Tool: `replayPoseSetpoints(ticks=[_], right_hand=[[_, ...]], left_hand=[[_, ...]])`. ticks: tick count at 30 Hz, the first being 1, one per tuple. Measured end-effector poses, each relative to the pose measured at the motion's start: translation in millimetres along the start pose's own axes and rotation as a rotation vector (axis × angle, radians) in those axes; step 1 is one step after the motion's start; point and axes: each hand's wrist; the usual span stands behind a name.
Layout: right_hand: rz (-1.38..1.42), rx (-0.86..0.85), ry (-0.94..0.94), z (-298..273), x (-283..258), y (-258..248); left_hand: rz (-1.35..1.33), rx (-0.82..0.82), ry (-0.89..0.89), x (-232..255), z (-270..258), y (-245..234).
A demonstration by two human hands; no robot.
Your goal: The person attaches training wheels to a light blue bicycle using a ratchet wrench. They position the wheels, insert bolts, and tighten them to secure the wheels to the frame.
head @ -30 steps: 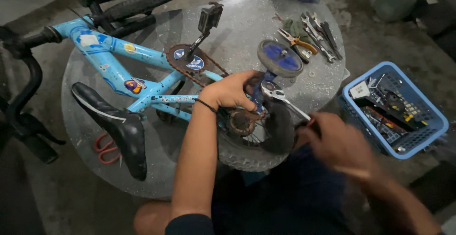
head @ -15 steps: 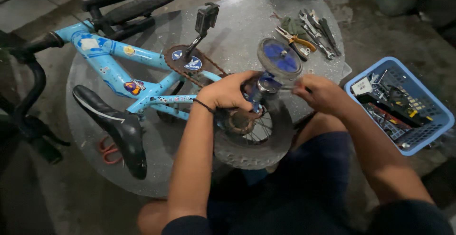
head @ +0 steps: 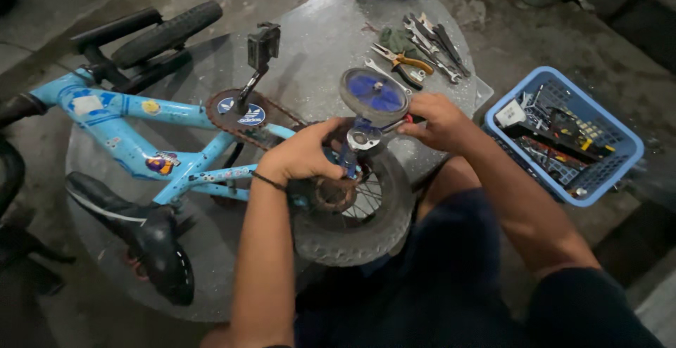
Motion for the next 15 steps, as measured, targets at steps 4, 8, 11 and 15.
replayPoseSetpoints(ticks=[4,8,11,15], right_hand=[[0.02,-0.012,0.123,-6,-32,-14],[-0.087,-0.015,0.375,-21,-100,-34],[-0.365,0.116,0.43,-56,-161,-41],[-0.329,0.106,0.382,-73,-193,-51]], left_hand=[[0.038,0.01,-0.036,1,-5,2],[0.075,0.015,-0.064,-1,-4,-2],[0.037,0.009,-0.072,-4,-3,-1],[0.037,-0.002,-0.007,-1,-7,1]])
Point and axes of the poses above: each hand's wrist, its own z-axis towards the middle knuckle, its own y-axis out of the palm, x = y × z, and after that the axes turned 5 degrees about -z, right-handed
